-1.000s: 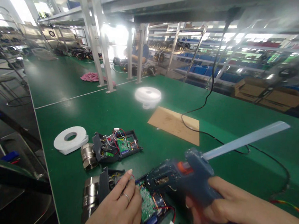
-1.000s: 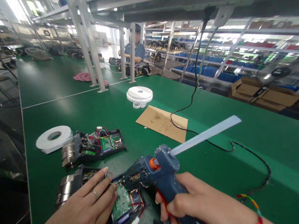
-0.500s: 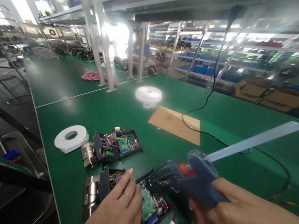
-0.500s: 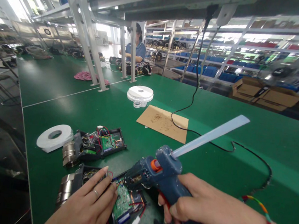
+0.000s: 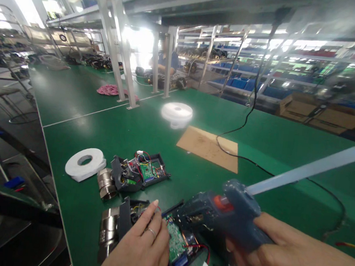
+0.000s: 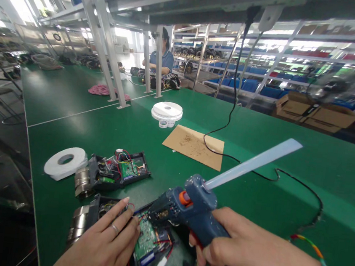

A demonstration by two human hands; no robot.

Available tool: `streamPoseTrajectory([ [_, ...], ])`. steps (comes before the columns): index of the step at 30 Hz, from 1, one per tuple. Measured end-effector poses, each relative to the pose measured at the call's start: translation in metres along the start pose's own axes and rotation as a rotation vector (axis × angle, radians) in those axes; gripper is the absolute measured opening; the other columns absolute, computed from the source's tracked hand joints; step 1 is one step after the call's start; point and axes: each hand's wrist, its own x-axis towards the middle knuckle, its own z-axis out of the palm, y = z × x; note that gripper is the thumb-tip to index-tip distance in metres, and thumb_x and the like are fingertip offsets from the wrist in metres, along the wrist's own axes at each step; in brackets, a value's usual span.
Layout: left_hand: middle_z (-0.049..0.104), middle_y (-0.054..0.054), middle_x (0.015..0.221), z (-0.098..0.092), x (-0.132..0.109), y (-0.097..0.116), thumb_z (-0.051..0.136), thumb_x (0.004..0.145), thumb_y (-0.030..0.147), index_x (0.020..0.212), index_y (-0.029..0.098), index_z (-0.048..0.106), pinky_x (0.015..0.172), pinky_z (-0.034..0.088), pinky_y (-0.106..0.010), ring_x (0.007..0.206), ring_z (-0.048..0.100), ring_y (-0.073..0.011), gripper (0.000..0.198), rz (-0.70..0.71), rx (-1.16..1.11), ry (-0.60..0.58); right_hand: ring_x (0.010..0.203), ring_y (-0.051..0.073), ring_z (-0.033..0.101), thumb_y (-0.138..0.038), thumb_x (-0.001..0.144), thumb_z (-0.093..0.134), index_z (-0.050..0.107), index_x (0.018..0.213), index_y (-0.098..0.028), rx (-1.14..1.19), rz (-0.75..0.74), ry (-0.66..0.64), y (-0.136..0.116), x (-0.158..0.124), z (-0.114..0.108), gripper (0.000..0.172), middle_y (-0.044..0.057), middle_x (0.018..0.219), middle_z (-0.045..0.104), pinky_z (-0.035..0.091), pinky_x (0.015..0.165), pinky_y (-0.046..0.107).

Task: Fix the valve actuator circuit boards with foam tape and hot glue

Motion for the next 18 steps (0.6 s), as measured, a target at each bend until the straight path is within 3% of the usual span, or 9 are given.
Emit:
streamPoseTrajectory([
  [8, 0.073, -0.005, 0.089, -0.002, 0.006, 0.001, 0.040, 0.100, 0.046, 0.084, 0.016, 0.075, 0.121, 0.012, -0.052, 0.092, 0.066, -0.0256, 0.048, -0.027, -0.013, 0.019, 0.063, 0.012, 0.059, -0.030, 0.073, 0.063, 0.059, 0.096, -0.015, -0.022, 0.002, -0.011, -0.005, -0.002, 0.002, 0.028, 0.002, 0.083, 0.066, 0.045, 0.058, 0.024],
  [18, 0.072, -0.005, 0.089, -0.001, 0.002, 0.001, 0.038, 0.100, 0.034, 0.086, 0.016, 0.073, 0.120, 0.015, -0.052, 0.093, 0.065, -0.0243, 0.042, -0.023, 0.005, 0.005, 0.065, 0.017, 0.059, -0.042, 0.071, 0.066, 0.058, 0.100, -0.016, -0.139, 0.074, 0.087, 0.003, -0.003, 0.001, 0.041, 0.003, 0.080, 0.064, 0.046, 0.061, 0.030],
])
